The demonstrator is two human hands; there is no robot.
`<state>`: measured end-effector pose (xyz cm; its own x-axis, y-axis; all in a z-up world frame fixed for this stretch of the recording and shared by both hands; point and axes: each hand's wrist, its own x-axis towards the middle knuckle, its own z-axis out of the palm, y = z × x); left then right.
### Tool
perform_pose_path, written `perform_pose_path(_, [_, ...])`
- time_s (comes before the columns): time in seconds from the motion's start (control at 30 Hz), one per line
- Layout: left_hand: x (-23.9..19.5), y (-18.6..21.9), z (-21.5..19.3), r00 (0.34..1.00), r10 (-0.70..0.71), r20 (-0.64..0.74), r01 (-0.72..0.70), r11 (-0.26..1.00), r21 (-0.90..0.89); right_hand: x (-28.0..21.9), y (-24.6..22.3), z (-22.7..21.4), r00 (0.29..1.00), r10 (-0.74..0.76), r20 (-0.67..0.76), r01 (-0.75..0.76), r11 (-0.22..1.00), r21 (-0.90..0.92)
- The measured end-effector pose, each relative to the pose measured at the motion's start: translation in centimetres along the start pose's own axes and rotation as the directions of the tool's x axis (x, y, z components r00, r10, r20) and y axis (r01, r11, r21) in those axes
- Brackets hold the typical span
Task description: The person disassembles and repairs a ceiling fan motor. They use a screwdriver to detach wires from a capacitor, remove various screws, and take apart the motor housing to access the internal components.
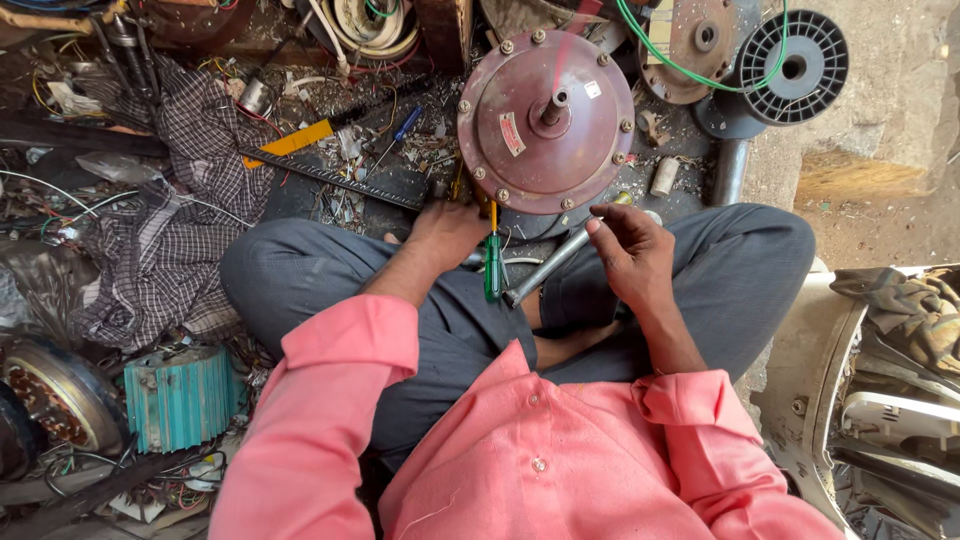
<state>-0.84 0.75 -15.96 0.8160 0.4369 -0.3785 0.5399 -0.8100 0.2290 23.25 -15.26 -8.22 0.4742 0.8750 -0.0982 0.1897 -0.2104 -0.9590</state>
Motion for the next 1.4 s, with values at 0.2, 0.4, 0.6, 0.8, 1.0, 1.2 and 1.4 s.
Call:
perform_pose_path(0.2, [0.1,0.8,-1.1,0.992,0.125,0.006,-0.124,0.98,0.157,-0.1,-3.2,-0.2,0.996,-0.049,-0.077,0.052,0.998,0.041])
perform_pose_path(0.4, [-3.4,1.1,-5.9,0.987,0.133,0.087,-0.147,0.973,0.178,2.7,-9.3,-2.4,0.818,-0.551,-0.166,0.494,0.82,-0.288])
perform_pose_path(0.6, [-10.2,3.4,-14.1,0.944,0.121,-0.306,-0.155,0.984,-0.087,9.3,-13.8,-0.6,0.737,-0.64,0.217,0.66,0.751,-0.027])
perform_pose_path(0.8, [-13.5,5.7,-19.8,0.811,0.07,-0.581,-0.359,0.843,-0.4,11.6,-14.5,0.9,0.675,-0.66,0.331,0.693,0.72,0.022])
perform_pose_path(1.0, [-7.8,6.2,-20.3,0.589,0.153,-0.793,-0.563,0.782,-0.267,11.7,-14.0,0.3,0.687,-0.641,0.343,0.679,0.734,0.013])
perform_pose_path(1.2, [-3.4,5.2,-19.9,0.543,0.123,-0.83,-0.597,0.752,-0.279,9.2,-13.2,-1.3,0.945,-0.245,0.215,0.18,0.942,0.283])
perform_pose_path(1.4, [-1.0,6.1,-17.4,0.431,-0.019,-0.902,-0.481,0.841,-0.248,9.3,-11.0,-0.9,0.925,-0.297,0.237,0.273,0.953,0.13])
